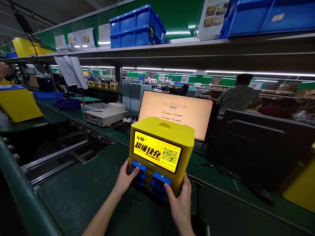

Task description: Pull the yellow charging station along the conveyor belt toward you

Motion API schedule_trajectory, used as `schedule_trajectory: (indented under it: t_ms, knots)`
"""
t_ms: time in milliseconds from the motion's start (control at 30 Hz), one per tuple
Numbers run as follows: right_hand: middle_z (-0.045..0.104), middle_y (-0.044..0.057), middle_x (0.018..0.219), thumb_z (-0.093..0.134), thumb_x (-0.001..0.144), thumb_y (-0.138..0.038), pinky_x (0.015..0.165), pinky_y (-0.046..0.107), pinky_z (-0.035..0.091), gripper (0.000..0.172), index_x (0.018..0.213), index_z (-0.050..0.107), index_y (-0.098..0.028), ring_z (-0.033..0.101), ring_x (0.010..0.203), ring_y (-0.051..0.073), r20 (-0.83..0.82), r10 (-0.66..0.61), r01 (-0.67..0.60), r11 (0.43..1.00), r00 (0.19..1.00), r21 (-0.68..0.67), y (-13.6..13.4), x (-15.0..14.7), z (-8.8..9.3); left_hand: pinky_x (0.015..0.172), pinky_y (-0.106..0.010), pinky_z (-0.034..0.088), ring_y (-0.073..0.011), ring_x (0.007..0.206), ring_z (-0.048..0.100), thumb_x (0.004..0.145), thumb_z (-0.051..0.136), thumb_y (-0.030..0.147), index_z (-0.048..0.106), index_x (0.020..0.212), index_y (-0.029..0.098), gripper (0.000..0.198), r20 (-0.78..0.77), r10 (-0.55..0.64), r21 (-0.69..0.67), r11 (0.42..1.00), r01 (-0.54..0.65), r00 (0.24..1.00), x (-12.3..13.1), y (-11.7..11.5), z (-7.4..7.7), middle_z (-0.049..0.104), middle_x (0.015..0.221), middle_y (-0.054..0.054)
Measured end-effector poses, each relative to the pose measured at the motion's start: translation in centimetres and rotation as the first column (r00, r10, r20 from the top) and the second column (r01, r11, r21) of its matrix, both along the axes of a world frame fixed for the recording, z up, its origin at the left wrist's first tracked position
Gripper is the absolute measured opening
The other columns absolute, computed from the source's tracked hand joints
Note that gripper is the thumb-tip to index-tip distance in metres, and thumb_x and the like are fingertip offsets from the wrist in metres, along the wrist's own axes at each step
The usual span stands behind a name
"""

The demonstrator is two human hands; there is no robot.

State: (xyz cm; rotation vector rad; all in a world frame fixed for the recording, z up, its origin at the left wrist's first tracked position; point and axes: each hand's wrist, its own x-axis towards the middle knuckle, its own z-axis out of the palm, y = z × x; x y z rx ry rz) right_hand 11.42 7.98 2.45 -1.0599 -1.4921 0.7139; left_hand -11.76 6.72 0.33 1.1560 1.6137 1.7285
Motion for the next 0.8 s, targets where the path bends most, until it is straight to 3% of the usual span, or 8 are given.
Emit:
schedule_trajectory:
  t_ms: [133, 267, 500, 667, 800]
  knots:
    - [0.024, 0.011, 0.143, 0.05, 0.082, -0.058, 0.107, 0.044, 0.024, 0.079, 0.142, 0.016, -0.021, 0.025, 0.131, 0.029, 0.059, 0.02, -0.021, 1.0, 0.998, 0.007, 0.0, 0.5, -0.4, 0.105, -0.04, 0.035, -0.0298, 0.13, 0.035, 0.07, 0.066, 0.059, 0.027, 0.14, 0.018, 0.089, -0.021, -0.055, -0.032, 0.998, 0.054, 0.998, -0.5, -0.3, -0.1, 0.038, 0.14, -0.014]
    - [0.018, 0.011, 0.147, 0.053, 0.081, -0.058, 0.107, 0.045, 0.026, 0.087, 0.145, 0.006, -0.022, 0.023, 0.132, 0.03, 0.153, 0.069, -0.068, 0.998, 0.986, -0.01, 0.0, 1.0, -1.4, 0.103, -0.041, 0.038, -0.0286, 0.125, 0.042, 0.066, 0.073, 0.051, 0.022, 0.142, 0.021, 0.097, -0.046, -0.141, -0.056, 0.989, 0.139, 0.989, -0.5, -0.8, -0.1, 0.044, 0.136, -0.013]
    - [0.021, 0.011, 0.146, 0.05, 0.083, -0.058, 0.105, 0.046, 0.028, 0.082, 0.145, 0.008, -0.024, 0.026, 0.131, 0.031, 0.148, 0.026, -0.025, 1.0, 0.989, -0.006, -0.2, 0.8, -2.5, 0.108, -0.044, 0.028, -0.0299, 0.13, 0.034, 0.07, 0.067, 0.053, 0.019, 0.143, 0.019, 0.094, -0.133, -0.075, -0.105, 0.993, 0.061, 0.988, -0.8, -0.8, -1.0, 0.037, 0.14, -0.015]
    - [0.015, 0.011, 0.148, 0.056, 0.079, -0.055, 0.101, 0.046, 0.035, 0.092, 0.145, -0.001, -0.024, 0.025, 0.132, 0.031, 0.195, 0.081, -0.073, 0.996, 0.977, -0.051, -0.3, 0.9, -4.1, 0.112, -0.041, 0.022, -0.0285, 0.134, 0.027, 0.055, 0.08, 0.046, 0.006, 0.144, 0.015, 0.12, -0.233, -0.153, -0.135, 0.983, 0.124, 0.96, -1.3, -1.1, -1.4, 0.028, 0.145, -0.017]
    - [0.016, 0.01, 0.149, 0.053, 0.08, -0.052, 0.097, 0.046, 0.04, 0.09, 0.144, -0.003, -0.026, 0.027, 0.131, 0.03, 0.241, 0.074, -0.056, 0.995, 0.968, -0.081, -0.4, 1.0, -4.8, 0.111, -0.043, 0.022, -0.0284, 0.134, 0.027, 0.058, 0.079, 0.044, 0.004, 0.144, 0.018, 0.117, -0.328, -0.12, -0.149, 0.986, 0.074, 0.937, -1.1, -1.3, -1.4, 0.027, 0.146, -0.015]
